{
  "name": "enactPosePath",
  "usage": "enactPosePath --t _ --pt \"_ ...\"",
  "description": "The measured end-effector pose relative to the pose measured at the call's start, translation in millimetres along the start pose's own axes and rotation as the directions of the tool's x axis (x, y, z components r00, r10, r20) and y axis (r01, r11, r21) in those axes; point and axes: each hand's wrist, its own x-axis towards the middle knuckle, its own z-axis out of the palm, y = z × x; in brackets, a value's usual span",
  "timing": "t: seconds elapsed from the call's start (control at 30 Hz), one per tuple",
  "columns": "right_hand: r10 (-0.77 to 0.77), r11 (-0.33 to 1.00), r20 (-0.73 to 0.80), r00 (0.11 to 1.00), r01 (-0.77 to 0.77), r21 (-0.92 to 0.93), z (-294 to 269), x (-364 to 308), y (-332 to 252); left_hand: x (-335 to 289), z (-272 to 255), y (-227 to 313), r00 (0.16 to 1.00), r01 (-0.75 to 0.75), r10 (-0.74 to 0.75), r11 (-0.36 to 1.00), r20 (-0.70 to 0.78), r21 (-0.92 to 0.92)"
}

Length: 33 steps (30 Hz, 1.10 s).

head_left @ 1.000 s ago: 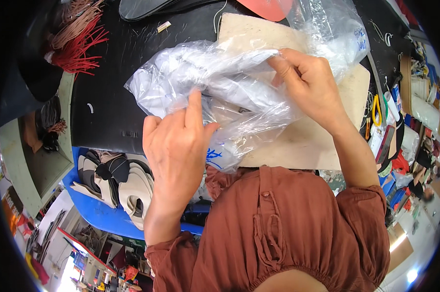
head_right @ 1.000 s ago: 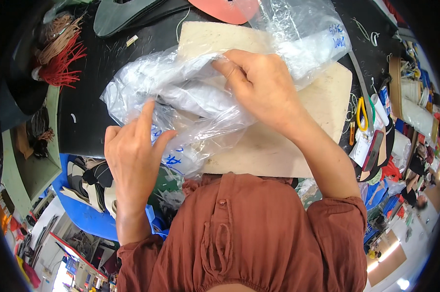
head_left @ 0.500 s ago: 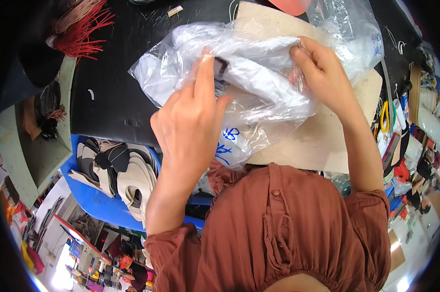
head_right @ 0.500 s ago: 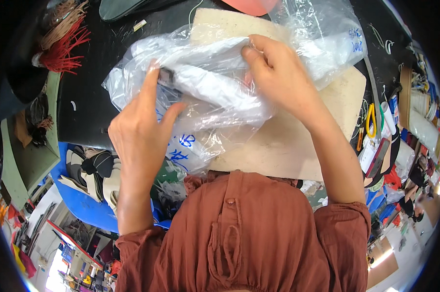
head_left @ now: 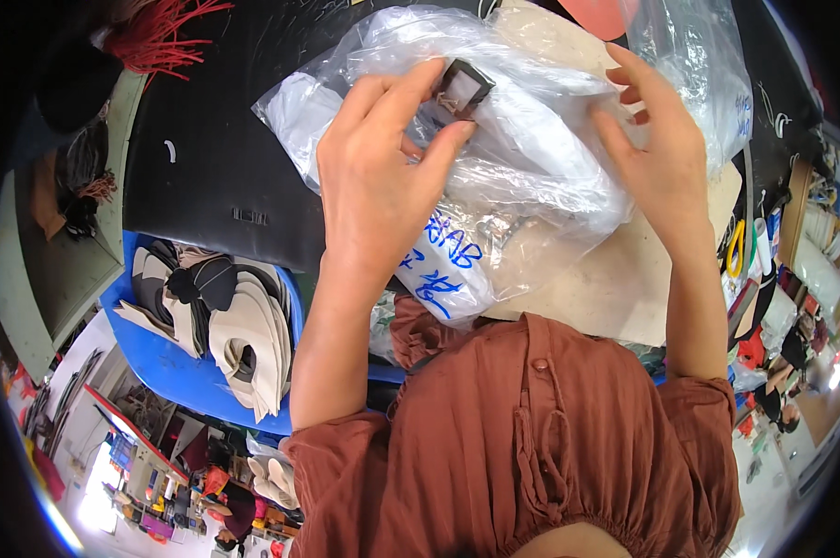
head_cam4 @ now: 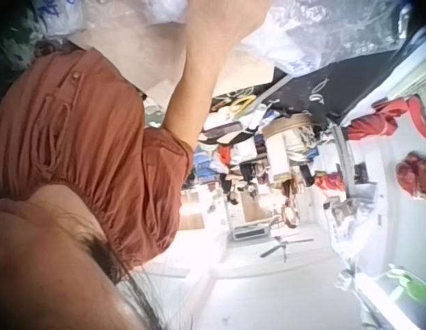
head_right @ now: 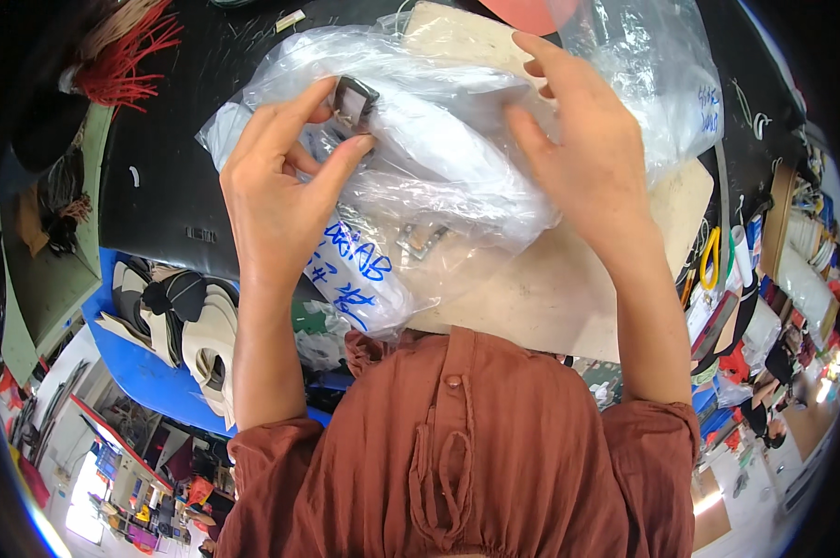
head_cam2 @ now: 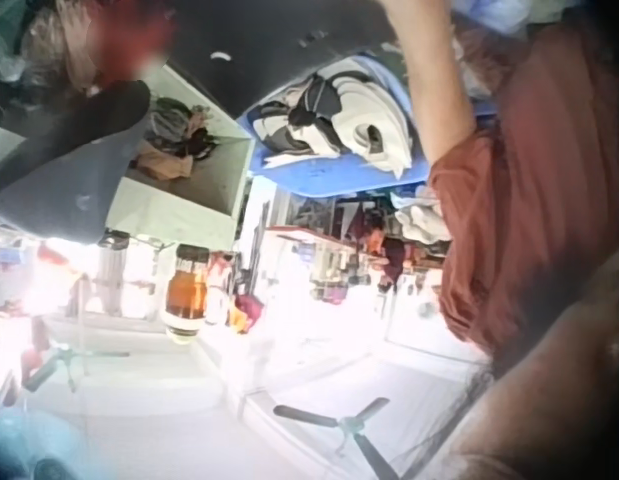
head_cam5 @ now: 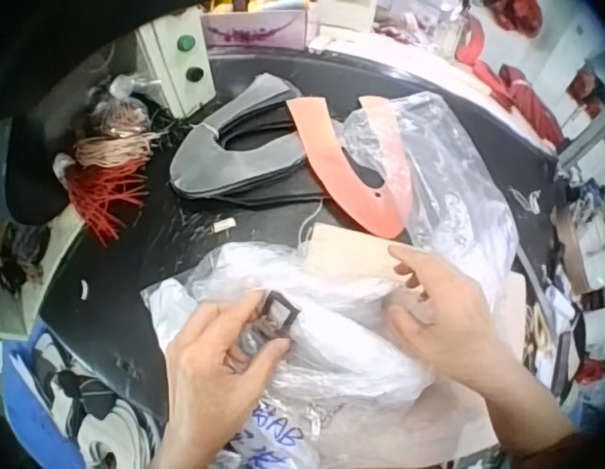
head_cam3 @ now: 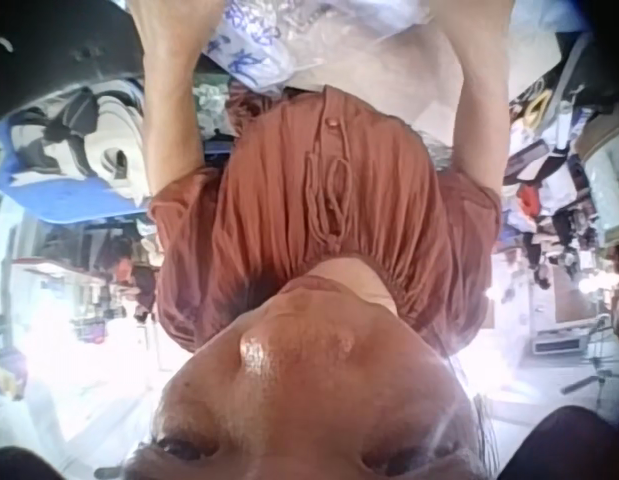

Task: The recorder takes metal shoe buckles out of plastic bags, sorts them, and puts them into a white cloth bag.

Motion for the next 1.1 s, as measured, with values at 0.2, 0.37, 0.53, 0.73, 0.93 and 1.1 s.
enactPosePath --t 0.2,0.37,0.53,0.73,0.93,1.1 --pt "-0.356 0.929 -0.04 0.934 0.358 0.091 -12.0 -5.1 -23.0 7.3 6.6 -3.5 0.987 -0.127 0.136 0.986 -0.082 0.107" --pt "-0.399 0.916 0.089 0.913 0.393 0.078 -1.4 -22.1 -24.7 10.8 13.7 1.8 0.978 -0.168 0.191 0.956 -0.078 0.24" --pt "-0.391 0.92 0.115 0.913 0.386 0.066 -5.6 -51.1 -23.3 10.6 14.0 11.5 0.979 -0.186 0.205 0.917 -0.018 0.354" --pt "-0.246 0.961 -0.278 0.929 0.195 -0.198 -35.7 -46.9 35.4 7.4 3.2 20.7 0.976 -0.218 0.208 0.89 0.067 0.401" --pt "0.061 0.943 -0.208 0.976 -0.124 -0.308 -24.0 -3.8 33.8 14.6 14.3 52.3 0.909 -0.373 0.416 0.826 -0.012 0.422" --pt "0.342 0.929 0.132 0.93 -0.313 -0.2 -34.8 3.8 48.5 11.4 28.8 73.4 0.873 -0.462 0.488 0.836 -0.015 0.296"
